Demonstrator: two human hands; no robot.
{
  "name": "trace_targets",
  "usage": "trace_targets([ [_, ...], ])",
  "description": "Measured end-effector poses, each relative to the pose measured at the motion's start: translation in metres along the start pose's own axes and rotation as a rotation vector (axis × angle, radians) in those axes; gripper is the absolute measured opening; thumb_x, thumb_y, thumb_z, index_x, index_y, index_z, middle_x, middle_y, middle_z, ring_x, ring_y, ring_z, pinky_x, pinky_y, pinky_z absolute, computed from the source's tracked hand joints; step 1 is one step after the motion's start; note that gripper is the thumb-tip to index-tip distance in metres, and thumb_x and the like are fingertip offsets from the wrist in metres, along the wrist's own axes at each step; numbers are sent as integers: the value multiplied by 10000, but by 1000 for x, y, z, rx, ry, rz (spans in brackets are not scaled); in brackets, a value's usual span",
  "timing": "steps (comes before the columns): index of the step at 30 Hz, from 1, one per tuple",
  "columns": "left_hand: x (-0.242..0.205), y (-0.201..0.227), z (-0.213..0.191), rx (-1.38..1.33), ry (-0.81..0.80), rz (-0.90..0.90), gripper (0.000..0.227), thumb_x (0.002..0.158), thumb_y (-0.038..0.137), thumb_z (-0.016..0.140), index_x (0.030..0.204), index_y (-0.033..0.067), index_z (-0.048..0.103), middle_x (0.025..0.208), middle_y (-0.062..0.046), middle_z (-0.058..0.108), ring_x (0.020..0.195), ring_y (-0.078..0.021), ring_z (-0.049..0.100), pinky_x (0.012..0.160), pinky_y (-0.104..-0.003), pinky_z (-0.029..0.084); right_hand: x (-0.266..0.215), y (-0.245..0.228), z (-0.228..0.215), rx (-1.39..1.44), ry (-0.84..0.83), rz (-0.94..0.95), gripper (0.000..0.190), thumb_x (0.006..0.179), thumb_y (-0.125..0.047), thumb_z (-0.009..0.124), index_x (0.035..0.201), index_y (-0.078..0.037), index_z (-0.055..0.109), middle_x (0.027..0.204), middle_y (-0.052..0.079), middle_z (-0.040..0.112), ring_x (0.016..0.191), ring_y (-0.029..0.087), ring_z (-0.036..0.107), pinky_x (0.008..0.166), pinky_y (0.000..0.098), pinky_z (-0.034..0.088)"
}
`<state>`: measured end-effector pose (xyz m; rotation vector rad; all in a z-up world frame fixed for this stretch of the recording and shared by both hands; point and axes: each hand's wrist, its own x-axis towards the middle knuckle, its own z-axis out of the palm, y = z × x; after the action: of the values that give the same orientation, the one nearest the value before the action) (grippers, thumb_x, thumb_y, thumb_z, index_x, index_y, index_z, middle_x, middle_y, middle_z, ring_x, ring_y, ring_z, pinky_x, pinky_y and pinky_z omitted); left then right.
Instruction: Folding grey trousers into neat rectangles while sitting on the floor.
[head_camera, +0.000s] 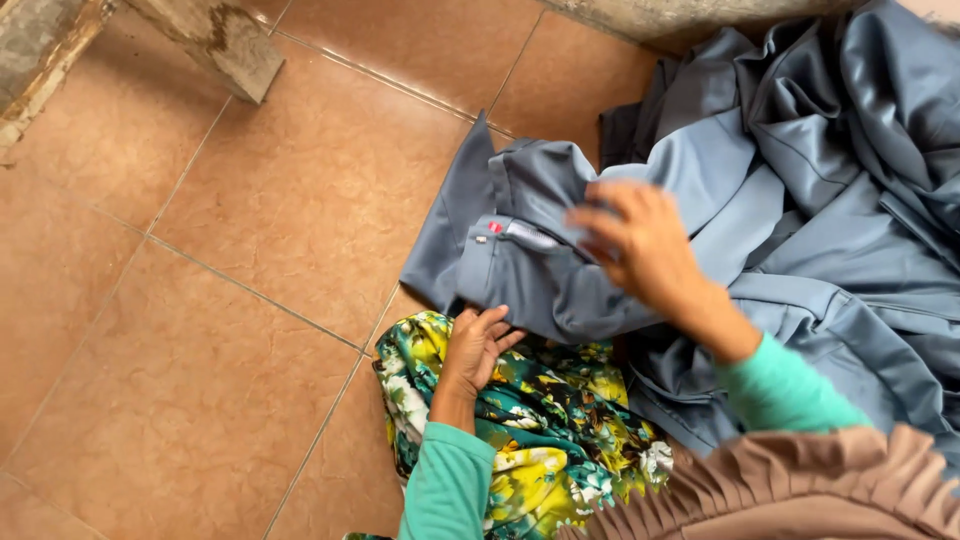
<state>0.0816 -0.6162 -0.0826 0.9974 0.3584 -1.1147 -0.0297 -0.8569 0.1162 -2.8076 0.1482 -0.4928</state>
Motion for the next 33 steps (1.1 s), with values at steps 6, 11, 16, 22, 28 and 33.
trace_targets([
  [6,-44,35,48,-9,-27,50,434,953,253,738,1325,89,588,1223,-181,679,1150,-418,669,1020,-616,503,57,112,54,-459,-355,350,894,769,-502,814,1553,-241,474,1104,101,748,1132,307,661,1107,665,169],
  [11,-34,40,41,-279,-46,87,168,896,223,710,1022,113,702,975,-74,774,904,-299,761,961,-530,588,85,83,25,-173,100,266,175,938,-393,780,1107,-394,736,901,-78,703,814,260,704,746,424,560],
  [16,-39,48,25,-511,-89,112,330,796,278,674,1036,60,732,944,-151,772,814,-331,756,890,-526,627,39,0,5,-116,113,-91,158,956,-308,703,1111,-319,732,825,-35,577,744,236,597,704,376,509],
  [22,-63,63,52,-386,-42,207,611,859,632,636,1246,159,633,1119,-103,748,910,-313,750,880,-492,618,-26,-42,52,-2,-11,-381,201,998,-280,592,1155,-209,695,780,17,522,695,227,545,623,359,432],
  [28,-36,69,55,-223,134,191,892,825,582,781,1471,165,330,1283,-151,639,1063,-373,687,953,-588,543,-19,-46,34,54,51,-457,327,1067,-123,392,1227,-236,654,875,26,547,701,207,540,628,324,416],
  [33,22,59,12,-381,175,109,545,898,385,800,1289,82,571,1157,-147,724,1012,-348,727,906,-537,591,-20,-26,33,-102,14,-490,229,1024,-157,421,972,-266,616,1061,-2,589,782,191,552,654,341,411],
])
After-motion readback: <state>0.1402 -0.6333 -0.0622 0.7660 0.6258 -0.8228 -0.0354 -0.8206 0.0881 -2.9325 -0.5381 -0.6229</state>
